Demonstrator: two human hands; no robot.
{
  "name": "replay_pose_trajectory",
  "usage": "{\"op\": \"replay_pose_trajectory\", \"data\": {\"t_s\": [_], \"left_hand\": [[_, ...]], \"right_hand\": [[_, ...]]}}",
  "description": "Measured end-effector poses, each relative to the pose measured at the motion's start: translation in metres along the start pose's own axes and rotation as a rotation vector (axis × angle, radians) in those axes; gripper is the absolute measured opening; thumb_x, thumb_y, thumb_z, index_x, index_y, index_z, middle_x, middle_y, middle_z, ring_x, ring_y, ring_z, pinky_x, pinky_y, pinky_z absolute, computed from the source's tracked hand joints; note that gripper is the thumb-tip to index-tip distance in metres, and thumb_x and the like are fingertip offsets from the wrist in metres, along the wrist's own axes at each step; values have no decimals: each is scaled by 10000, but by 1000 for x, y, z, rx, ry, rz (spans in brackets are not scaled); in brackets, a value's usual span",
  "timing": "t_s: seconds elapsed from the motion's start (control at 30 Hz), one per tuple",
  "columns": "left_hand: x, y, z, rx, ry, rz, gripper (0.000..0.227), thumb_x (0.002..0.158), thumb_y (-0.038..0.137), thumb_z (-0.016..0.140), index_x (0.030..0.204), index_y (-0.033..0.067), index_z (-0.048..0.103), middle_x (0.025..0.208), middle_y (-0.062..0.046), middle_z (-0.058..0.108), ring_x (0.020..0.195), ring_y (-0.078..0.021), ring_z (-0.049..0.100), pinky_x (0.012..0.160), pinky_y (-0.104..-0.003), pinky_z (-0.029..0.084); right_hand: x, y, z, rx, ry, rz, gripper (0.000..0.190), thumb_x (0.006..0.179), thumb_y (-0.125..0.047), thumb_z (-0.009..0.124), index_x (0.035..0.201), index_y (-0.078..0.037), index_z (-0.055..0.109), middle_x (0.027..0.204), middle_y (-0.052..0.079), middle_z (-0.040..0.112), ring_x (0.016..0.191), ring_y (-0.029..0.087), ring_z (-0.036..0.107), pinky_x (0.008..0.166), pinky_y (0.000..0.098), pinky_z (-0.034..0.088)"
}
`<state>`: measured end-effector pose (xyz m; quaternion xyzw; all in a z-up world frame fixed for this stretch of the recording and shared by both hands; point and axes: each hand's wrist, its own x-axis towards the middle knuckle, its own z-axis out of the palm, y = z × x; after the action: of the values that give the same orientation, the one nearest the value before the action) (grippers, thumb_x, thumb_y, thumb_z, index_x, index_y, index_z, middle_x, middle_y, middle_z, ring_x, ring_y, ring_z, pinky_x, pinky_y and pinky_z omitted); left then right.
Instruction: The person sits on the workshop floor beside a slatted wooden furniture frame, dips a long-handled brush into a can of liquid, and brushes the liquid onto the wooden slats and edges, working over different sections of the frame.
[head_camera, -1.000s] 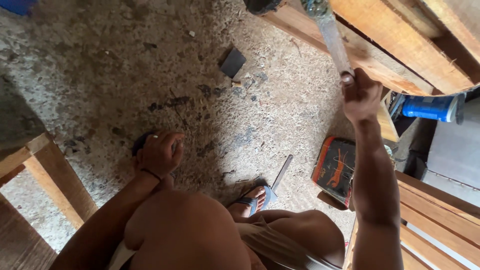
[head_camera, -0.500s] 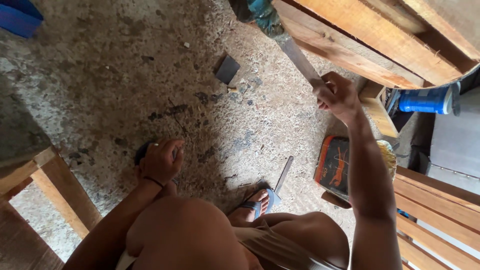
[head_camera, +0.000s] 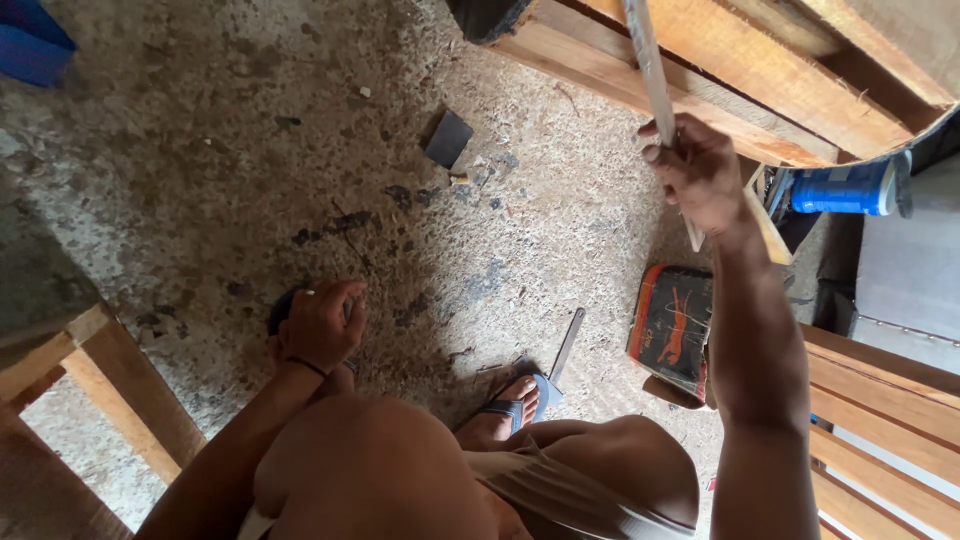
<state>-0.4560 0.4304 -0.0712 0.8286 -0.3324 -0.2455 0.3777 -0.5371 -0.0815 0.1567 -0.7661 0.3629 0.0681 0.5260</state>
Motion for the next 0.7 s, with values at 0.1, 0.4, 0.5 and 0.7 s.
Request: {"op": "replay_pose_trajectory", "data": {"t_s": [0.1,0.4,0.5,0.7], "left_hand": [[-3,-6,4,-8,-67,-81,267,999,300,607,1216,172,696,1097,-67,724,887,-285,676,908,-477,505],[-1,-3,0,32,27,78,278,987,282,608,1222,153,681,1154,-76,724,982,-305,685,906,-513,484],[1,4,-5,-30,-159,-105,286,978,290,613,1222,164,695,1094,-72,727,830,-283,668,868,-479,518],[5,6,-7,12,-23,-27,231,979,249,627,1171,149,707,1049,-80,718,903,-314,659,892,-508,490]], "right_hand": [[0,39,-3,-182,-13,-237,174,1040,-169,669,1144,-30,681,614,-13,562,410,48,444,388,240,379],[-17,39,12,-721,216,-474,208,1044,-167,793,1116,-11,674,727,60,669,502,90,580,409,272,494],[-13,29,23,-741,322,-341,228,1035,-187,823,1083,-24,672,675,66,650,506,114,592,446,312,528],[-8,77,29,-902,438,-505,213,1025,-203,821,1118,-80,675,821,56,737,626,149,691,505,322,568]]}}
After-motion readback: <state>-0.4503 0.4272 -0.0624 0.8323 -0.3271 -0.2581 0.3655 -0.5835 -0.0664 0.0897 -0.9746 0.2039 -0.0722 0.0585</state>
